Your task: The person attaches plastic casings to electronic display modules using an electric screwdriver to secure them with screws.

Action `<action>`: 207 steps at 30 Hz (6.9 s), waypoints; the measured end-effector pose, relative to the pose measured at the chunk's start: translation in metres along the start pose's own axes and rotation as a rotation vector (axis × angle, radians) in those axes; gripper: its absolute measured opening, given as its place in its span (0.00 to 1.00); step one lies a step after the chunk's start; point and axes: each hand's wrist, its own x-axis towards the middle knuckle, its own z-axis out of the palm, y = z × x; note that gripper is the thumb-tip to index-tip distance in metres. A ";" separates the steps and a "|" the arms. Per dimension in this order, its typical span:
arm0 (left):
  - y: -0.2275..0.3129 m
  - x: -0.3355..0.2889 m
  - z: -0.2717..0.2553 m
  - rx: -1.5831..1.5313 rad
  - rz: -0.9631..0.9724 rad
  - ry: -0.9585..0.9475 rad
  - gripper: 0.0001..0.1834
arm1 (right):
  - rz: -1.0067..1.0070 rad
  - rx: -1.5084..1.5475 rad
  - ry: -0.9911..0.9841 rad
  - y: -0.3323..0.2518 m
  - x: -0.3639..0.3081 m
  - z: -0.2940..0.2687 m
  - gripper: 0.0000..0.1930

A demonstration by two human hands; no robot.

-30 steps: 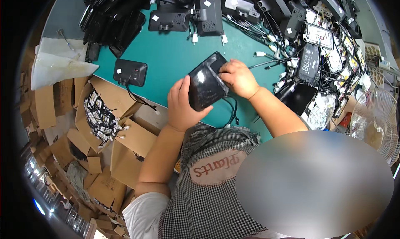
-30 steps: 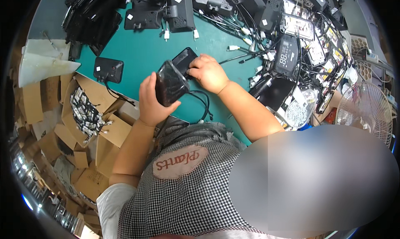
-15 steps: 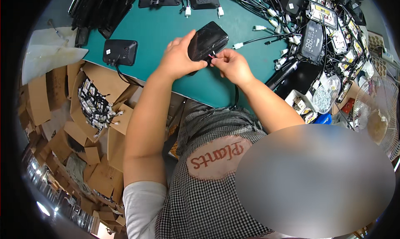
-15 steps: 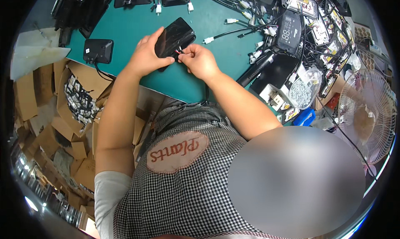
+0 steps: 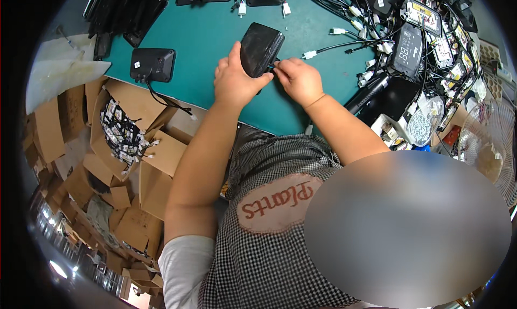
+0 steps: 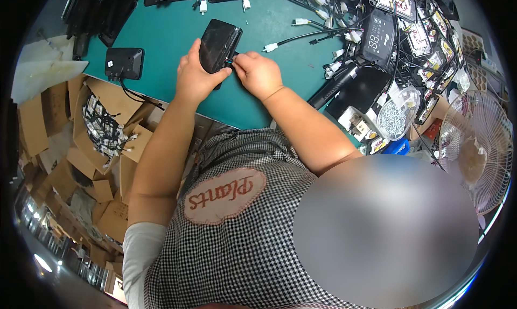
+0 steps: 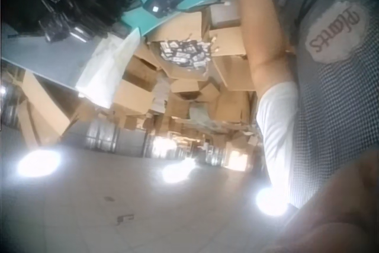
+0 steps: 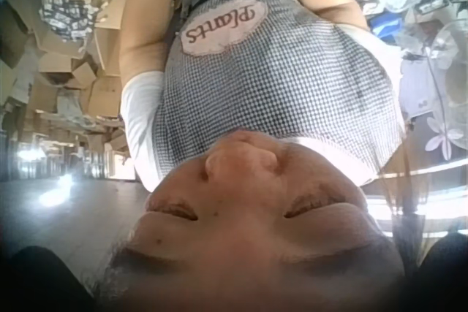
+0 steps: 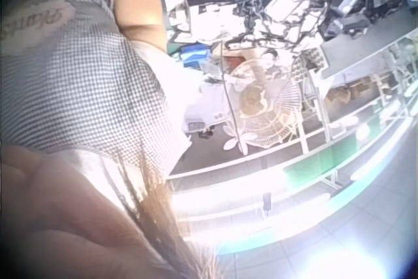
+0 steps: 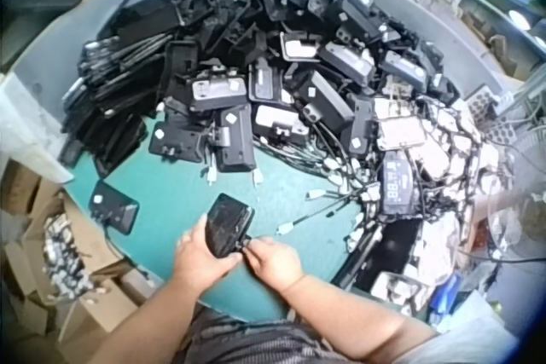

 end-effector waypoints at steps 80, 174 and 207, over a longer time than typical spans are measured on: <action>-0.072 0.006 -0.058 -1.188 -0.219 0.122 0.29 | 0.354 0.788 -0.398 -0.100 0.171 0.058 0.30; 0.140 -0.060 -0.050 -1.216 0.227 -0.351 0.16 | -0.532 0.056 0.201 -0.045 -0.013 -0.180 0.21; -0.030 0.160 -0.139 0.264 0.073 0.720 0.18 | 0.693 1.461 -0.291 -0.043 0.012 -0.156 0.09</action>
